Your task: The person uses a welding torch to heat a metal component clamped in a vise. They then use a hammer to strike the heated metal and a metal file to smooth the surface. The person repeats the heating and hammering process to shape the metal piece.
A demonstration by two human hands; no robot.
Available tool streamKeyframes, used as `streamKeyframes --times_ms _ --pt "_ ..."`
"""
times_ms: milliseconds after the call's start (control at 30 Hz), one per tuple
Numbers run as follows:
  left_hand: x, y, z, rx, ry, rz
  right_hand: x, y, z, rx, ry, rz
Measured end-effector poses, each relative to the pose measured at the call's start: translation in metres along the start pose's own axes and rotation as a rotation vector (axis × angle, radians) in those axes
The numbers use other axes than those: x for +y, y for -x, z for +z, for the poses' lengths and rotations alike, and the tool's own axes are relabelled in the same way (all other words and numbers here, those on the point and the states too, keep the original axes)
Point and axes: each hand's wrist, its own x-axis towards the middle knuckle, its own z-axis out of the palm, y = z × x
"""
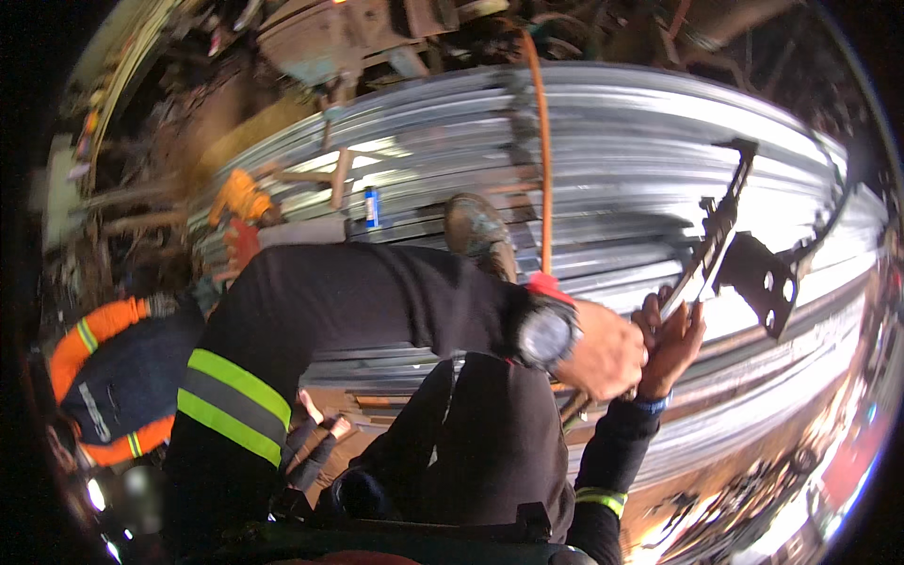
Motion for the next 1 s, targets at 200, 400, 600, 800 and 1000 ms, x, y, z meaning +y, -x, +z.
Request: streamKeyframes --times_ms 200,400,600,800,1000 --pt "-0.005 0.0 0.006 -0.369 0.005 -0.054 0.014 -0.006 -0.029 -0.004 0.399 -0.074" --pt "-0.003 0.154 0.003 0.36 -0.057 -1.435 0.044 -0.11 -0.039 0.162 0.876 -0.199" --pt "0.05 0.344 -0.045 0.219 -0.87 -2.161 0.066 -0.264 -0.122 0.359 1.587 -0.318" --pt "0.056 0.383 -0.053 0.245 -0.791 -2.312 0.081 -0.221 -0.025 0.265 2.012 -0.261" --pt "0.07 0.4 -0.044 0.447 -0.815 -2.061 0.055 -0.223 -0.019 0.154 2.267 -0.169"
